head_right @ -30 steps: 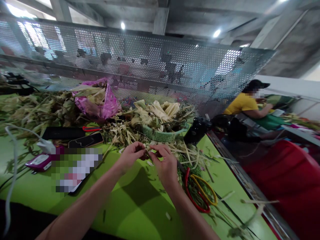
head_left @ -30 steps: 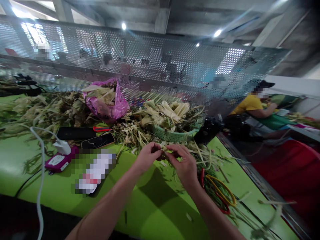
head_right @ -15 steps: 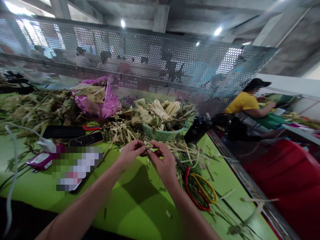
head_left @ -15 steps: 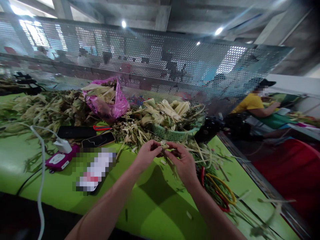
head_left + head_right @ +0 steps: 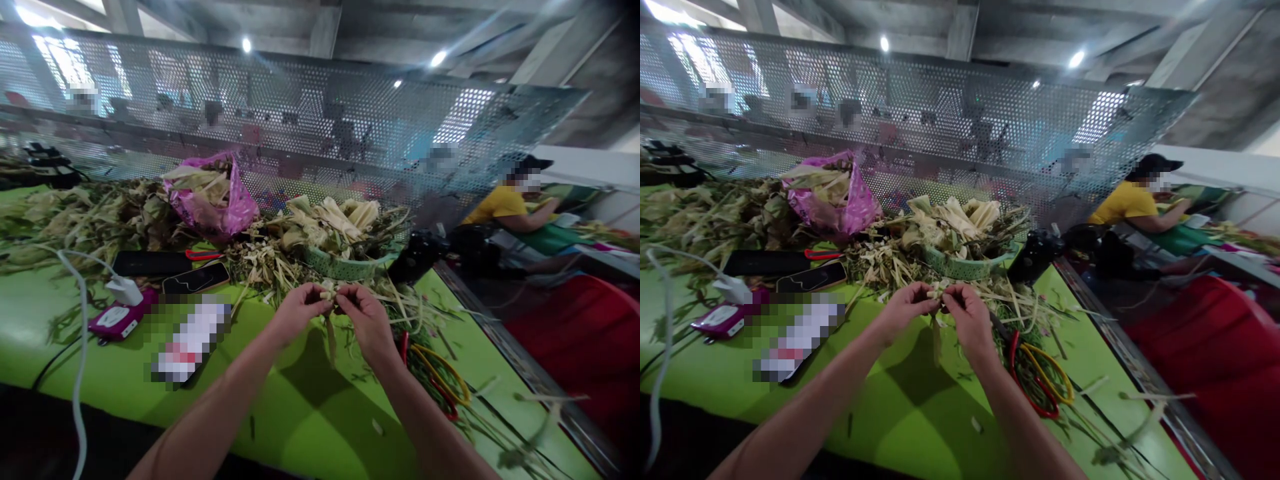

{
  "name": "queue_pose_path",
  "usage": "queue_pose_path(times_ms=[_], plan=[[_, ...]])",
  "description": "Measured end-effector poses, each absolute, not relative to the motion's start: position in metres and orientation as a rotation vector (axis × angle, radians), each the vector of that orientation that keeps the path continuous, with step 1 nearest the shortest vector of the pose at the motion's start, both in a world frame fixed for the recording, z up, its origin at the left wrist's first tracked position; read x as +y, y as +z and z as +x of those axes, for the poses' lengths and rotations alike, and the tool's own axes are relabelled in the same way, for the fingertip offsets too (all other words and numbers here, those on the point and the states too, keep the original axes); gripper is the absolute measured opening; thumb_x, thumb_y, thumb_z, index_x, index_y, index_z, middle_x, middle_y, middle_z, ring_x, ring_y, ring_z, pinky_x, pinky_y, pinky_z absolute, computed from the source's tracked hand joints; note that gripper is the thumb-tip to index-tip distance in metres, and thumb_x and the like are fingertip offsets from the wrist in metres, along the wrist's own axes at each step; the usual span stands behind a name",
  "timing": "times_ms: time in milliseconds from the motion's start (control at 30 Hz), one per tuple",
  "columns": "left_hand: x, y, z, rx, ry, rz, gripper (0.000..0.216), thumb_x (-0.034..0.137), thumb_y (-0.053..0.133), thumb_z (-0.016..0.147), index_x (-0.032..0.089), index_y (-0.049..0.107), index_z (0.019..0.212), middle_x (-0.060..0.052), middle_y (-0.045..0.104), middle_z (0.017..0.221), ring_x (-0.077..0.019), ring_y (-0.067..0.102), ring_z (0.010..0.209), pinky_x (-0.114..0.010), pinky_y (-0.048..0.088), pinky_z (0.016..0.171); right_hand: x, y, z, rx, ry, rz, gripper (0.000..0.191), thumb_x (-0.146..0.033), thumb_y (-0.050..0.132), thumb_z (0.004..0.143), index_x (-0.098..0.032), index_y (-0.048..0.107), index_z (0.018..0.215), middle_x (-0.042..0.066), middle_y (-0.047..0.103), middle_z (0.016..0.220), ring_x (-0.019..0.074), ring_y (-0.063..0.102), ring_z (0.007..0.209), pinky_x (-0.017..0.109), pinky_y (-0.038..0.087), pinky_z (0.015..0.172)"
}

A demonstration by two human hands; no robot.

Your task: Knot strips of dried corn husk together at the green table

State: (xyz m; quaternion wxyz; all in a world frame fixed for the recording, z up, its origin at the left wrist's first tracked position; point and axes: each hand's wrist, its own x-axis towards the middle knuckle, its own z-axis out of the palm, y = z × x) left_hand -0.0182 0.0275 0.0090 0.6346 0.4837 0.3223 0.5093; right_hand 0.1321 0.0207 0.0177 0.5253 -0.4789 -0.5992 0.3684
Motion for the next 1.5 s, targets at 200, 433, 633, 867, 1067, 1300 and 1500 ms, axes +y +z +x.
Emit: queue_pose_path(times_ms=[200,433,633,867,1067,1300,1500], plan=[[0.032,0.006,-0.024,0.764,1.246,0.914,0.036,0.036,0.078,0.061,0.016,0.056,0.082,0.001,0.058,0.074,-0.0092,0.053,0.066,-0.024,0.043,0.065,0.016,0.02,0.13,-1.38,0.967,-1.145,0.028,-0.042,0.067,0.075,-0.021,0.059,0.092,0.002,0.061,0.083,0.0153,0.055,0.069,0.028,0.048,0.063],[0.036,0.002,-0.029,0.798,1.299,0.879,0.038,0.037,0.076,0.064,0.016,0.057,0.09,0.002,0.058,0.074,-0.0086,0.054,0.065,-0.024,0.047,0.065,0.016,0.013,0.13,-1.491,1.107,-1.21,0.025,-0.039,0.072,0.07,-0.017,0.064,0.076,-0.001,0.058,0.067,0.0132,0.049,0.061,0.026,0.039,0.058],[0.037,0.002,-0.028,0.742,1.178,0.951,0.037,0.036,0.078,0.062,0.012,0.063,0.086,0.0,0.06,0.07,-0.0076,0.053,0.059,-0.023,0.045,0.063,0.018,0.014,0.131,-1.474,1.163,-1.18,0.021,-0.036,0.071,0.072,-0.017,0.063,0.074,-0.002,0.055,0.065,0.0124,0.047,0.062,0.025,0.038,0.06],[0.04,0.004,-0.031,0.667,1.037,1.036,0.039,0.034,0.081,0.059,0.012,0.068,0.088,-0.005,0.066,0.08,-0.0126,0.057,0.071,-0.026,0.046,0.07,0.022,0.015,0.135,-1.47,1.092,-1.19,0.028,-0.044,0.068,0.073,-0.018,0.058,0.073,0.0,0.054,0.068,0.0143,0.048,0.063,0.027,0.041,0.061],[0.039,0.003,-0.034,0.591,0.953,1.068,0.041,0.03,0.08,0.062,0.012,0.067,0.096,-0.005,0.065,0.085,-0.0109,0.057,0.074,-0.024,0.044,0.071,0.024,0.014,0.134,-1.539,0.828,-1.225,0.027,-0.044,0.065,0.074,-0.019,0.055,0.071,-0.002,0.051,0.063,0.0141,0.044,0.06,0.027,0.036,0.058],[0.04,0.009,-0.034,0.634,1.158,0.833,0.042,0.027,0.083,0.057,0.011,0.064,0.091,-0.004,0.066,0.083,-0.0105,0.059,0.068,-0.026,0.049,0.071,0.016,0.019,0.138,-1.346,0.968,-1.185,0.031,-0.042,0.068,0.074,-0.02,0.059,0.095,0.003,0.058,0.085,0.0159,0.051,0.071,0.027,0.043,0.061],[0.04,0.007,-0.032,0.681,1.24,0.82,0.038,0.025,0.083,0.055,0.011,0.063,0.084,-0.003,0.066,0.079,-0.0107,0.059,0.066,-0.026,0.05,0.069,0.011,0.017,0.134,-1.461,1.121,-1.194,0.027,-0.043,0.066,0.076,-0.017,0.061,0.072,0.0,0.055,0.068,0.0125,0.045,0.06,0.025,0.038,0.057]])
